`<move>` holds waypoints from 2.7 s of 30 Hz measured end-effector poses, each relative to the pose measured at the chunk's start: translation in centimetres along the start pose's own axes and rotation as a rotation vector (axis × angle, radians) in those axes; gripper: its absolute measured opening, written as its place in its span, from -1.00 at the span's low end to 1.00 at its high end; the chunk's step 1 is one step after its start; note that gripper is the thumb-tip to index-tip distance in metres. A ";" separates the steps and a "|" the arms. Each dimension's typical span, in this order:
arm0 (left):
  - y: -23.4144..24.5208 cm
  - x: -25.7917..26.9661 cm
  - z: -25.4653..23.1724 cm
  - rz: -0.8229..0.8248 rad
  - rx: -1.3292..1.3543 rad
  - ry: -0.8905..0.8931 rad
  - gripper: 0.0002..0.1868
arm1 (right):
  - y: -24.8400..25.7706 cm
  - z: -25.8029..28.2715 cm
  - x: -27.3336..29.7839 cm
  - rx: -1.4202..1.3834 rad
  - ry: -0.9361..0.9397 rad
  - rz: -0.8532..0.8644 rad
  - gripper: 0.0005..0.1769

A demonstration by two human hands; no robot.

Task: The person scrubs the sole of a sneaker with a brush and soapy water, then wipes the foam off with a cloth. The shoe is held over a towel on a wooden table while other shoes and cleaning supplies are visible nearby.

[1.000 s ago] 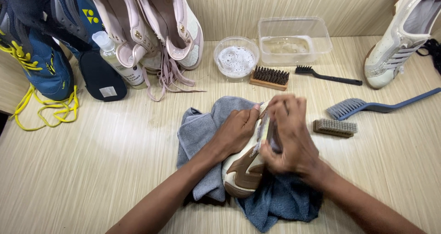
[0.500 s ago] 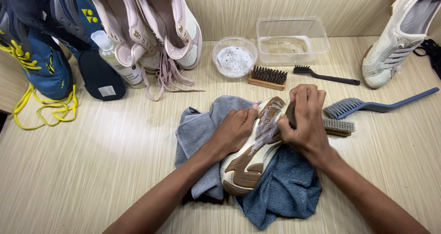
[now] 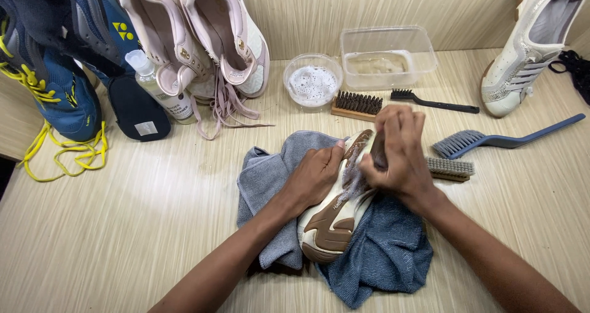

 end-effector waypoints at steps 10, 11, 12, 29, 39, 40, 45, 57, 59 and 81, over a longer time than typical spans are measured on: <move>0.0 -0.4 0.6 0.007 -0.016 0.017 -0.42 | 2.5 -7.0 -11.5 0.065 -0.449 0.056 -0.39; 0.2 -0.3 0.2 0.008 0.000 0.016 -0.42 | 1.7 -8.6 -12.4 0.084 -0.511 0.063 -0.32; 0.3 -0.2 -0.2 0.010 0.016 0.015 -0.42 | 0.9 -10.2 -13.4 0.102 -0.573 0.070 -0.25; 0.8 -0.2 -0.6 0.013 0.035 0.012 -0.39 | -10.3 -20.3 -15.2 0.416 -0.742 0.270 0.34; 0.8 -0.2 -0.8 0.022 0.017 0.023 -0.38 | -7.4 -18.5 -16.1 0.342 -0.660 0.061 0.28; 0.8 -0.1 -0.8 0.023 0.016 0.023 -0.38 | -7.5 -18.7 -16.0 0.342 -0.662 0.060 0.28; 0.6 -0.2 -0.5 0.018 0.030 0.016 -0.38 | -6.9 -18.7 -16.0 0.286 -0.559 -0.067 0.26; 0.6 -0.2 -0.5 0.049 0.087 0.028 -0.37 | 3.7 3.2 -4.4 -0.112 0.074 -0.022 -0.53; 0.7 -0.3 -0.6 0.050 0.078 0.066 -0.38 | 2.9 3.0 -1.6 -0.068 0.134 -0.028 -0.48; -0.1 -1.1 1.1 0.010 0.100 -0.037 -0.29 | 0.2 -2.3 0.3 -0.073 -0.071 0.040 -0.13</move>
Point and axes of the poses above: each hand's wrist, its own x-axis away from the middle knuckle, its own y-axis out of the back of the hand, z = x × y, the point moved 8 cm from there along -x, towards the middle knuckle, and after that the axes turned 5 degrees about -z, right-handed, at the moved point
